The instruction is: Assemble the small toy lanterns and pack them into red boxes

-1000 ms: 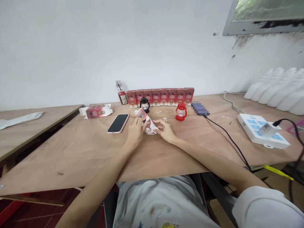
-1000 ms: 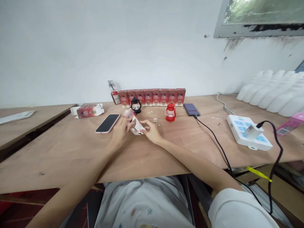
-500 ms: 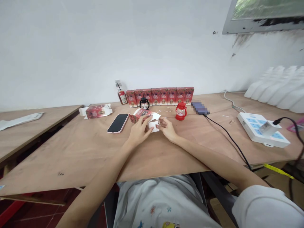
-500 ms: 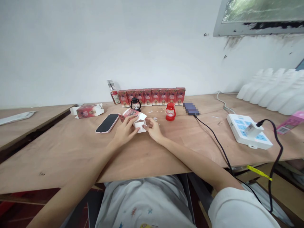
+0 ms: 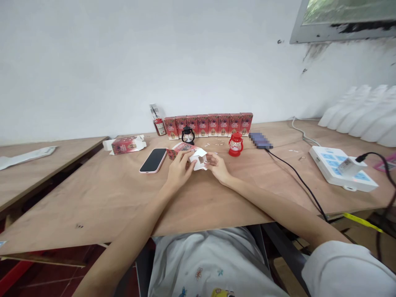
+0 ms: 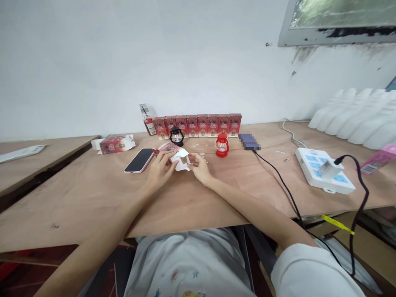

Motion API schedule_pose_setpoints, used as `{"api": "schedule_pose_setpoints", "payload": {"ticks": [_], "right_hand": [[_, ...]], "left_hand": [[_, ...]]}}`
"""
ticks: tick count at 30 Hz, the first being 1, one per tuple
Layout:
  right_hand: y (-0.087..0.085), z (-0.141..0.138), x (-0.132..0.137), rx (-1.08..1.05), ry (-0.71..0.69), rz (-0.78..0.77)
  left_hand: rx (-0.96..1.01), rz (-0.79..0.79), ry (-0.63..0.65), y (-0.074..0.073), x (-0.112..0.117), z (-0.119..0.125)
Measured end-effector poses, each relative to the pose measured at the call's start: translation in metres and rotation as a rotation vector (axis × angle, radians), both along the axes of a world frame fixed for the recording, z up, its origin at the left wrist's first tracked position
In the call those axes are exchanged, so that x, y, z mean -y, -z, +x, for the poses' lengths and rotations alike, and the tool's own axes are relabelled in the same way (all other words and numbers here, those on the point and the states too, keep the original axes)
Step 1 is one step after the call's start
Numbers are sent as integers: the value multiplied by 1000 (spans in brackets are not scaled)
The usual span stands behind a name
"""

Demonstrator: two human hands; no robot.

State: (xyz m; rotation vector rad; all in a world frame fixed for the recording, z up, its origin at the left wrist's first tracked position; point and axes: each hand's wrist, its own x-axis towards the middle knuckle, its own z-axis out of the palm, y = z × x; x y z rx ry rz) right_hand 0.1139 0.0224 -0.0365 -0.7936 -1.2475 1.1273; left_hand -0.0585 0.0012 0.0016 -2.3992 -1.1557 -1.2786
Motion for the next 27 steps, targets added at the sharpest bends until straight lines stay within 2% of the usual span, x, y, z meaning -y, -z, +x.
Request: {"api": "schedule_pose_setpoints", "payload": {"ticks": [7, 11, 19, 24, 27], "right_hand": [[-4, -4, 10, 11, -66, 52], [-7, -3, 17, 90, -44, 102], [-12, -3, 21, 145, 2, 147], [-12, -4, 21, 90, 58, 148], [-14, -4, 22, 37, 24, 119]], "left_hand": [[36, 31, 40, -1, -2, -1], [39, 38, 42, -2, -3, -1], [-40, 163, -177, -5, 7, 1], [-198, 135, -2, -6, 7, 0], [-201, 142, 24, -5, 3, 0]]}}
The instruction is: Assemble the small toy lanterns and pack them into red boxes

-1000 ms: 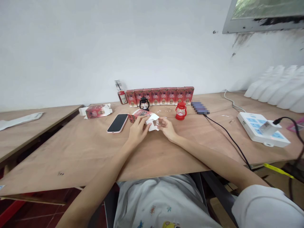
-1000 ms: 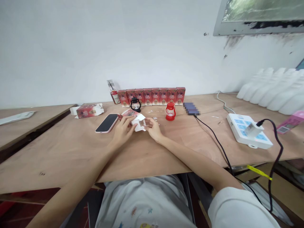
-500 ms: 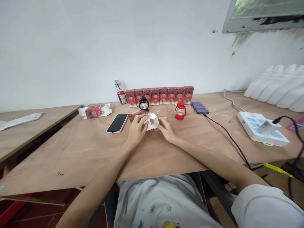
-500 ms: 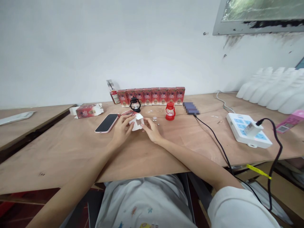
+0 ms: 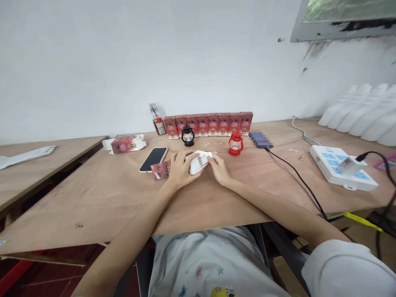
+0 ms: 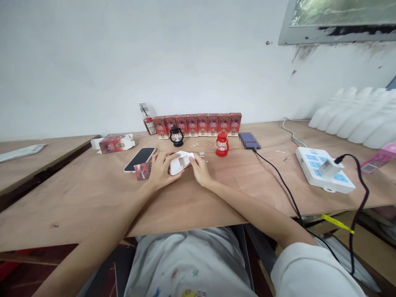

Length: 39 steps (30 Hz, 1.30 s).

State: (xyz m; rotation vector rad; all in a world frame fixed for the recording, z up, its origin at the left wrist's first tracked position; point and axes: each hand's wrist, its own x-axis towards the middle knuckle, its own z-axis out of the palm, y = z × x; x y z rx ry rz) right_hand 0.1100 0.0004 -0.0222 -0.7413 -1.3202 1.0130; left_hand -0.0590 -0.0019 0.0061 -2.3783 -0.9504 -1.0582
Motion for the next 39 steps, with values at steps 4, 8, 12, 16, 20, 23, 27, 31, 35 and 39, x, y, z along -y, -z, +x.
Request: {"api": "schedule_pose_setpoints", "payload": {"ticks": [4, 8, 12, 16, 20, 23, 27, 31, 35, 39], "right_hand": [[-3, 0, 3, -46, -76, -14], [-8, 2, 6, -32, -142, -25], [-12, 4, 9, -5, -226, -24], [-14, 4, 10, 7, -240, 2], [-12, 4, 8, -2, -231, -6], [-10, 4, 7, -22, -222, 7], [-10, 2, 9, -27, -209, 2], [-10, 1, 9, 0, -192, 16], [-8, 2, 6, 6, -210, 8], [-7, 6, 3, -14, -385, -94]], "left_hand": [[70, 54, 28, 0, 1, 1], [107, 5, 45, -3, 5, 3], [126, 0, 66, -3, 5, 2], [128, -33, 58, -3, 6, 2], [77, -43, 63, -4, 7, 3], [50, 3, 85, -4, 7, 3], [55, -22, 78, -3, 7, 2], [39, -44, 80, -2, 6, 0], [26, -10, 130, 0, 5, 0], [52, 71, 246, 2, 4, 0]]}}
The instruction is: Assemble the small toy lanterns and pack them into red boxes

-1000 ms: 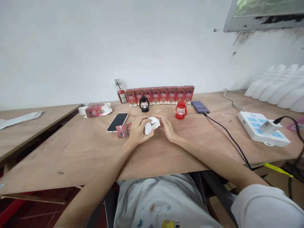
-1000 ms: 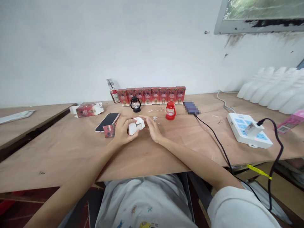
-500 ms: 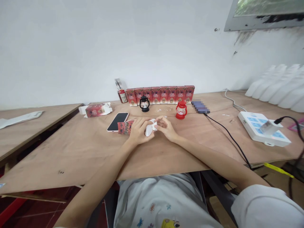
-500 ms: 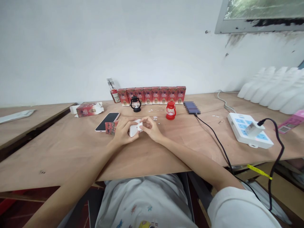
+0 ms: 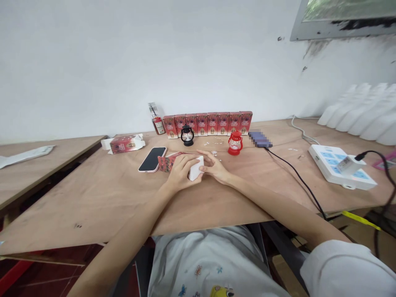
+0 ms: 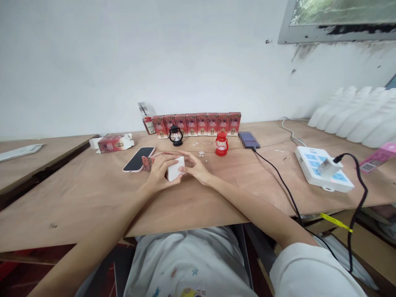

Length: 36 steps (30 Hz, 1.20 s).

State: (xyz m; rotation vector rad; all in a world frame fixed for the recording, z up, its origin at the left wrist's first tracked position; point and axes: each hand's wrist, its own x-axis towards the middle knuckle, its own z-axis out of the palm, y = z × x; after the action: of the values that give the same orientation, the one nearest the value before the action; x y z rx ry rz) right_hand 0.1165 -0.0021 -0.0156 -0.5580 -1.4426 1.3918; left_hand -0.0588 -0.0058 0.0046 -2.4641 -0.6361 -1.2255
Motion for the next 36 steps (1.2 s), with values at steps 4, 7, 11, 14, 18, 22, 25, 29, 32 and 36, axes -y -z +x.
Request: {"api": "schedule_pose_setpoints", "payload": {"ticks": [4, 7, 11, 14, 18, 22, 25, 29, 32, 36], "right_hand": [[-1, 3, -2, 29, -80, -16], [0, 5, -3, 104, 113, 213], [4, 9, -2, 504, 208, 649], [5, 7, 1, 725, 165, 906], [-2, 7, 1, 867, 384, 1114], [-14, 32, -16, 908, 1069, 913], [-17, 63, -33, 927, 1370, 685], [-12, 94, -47, 909, 1247, 439], [-11, 103, -51, 767, 1083, 396], [-39, 96, -49, 415, 1101, 443]], "left_hand": [[-12, -78, 81, -3, 4, 1], [112, -176, 14, -9, 8, 2], [454, -312, -227, -11, 3, 1], [600, -434, -301, -11, -6, -3], [634, -483, -314, -16, -9, -8], [513, -457, -145, -22, -3, -8], [430, -475, 2, -20, 2, -3], [396, -464, 104, -12, 6, 6], [400, -486, 145, -5, 7, 11], [474, -499, 102, 4, 5, 13]]}}
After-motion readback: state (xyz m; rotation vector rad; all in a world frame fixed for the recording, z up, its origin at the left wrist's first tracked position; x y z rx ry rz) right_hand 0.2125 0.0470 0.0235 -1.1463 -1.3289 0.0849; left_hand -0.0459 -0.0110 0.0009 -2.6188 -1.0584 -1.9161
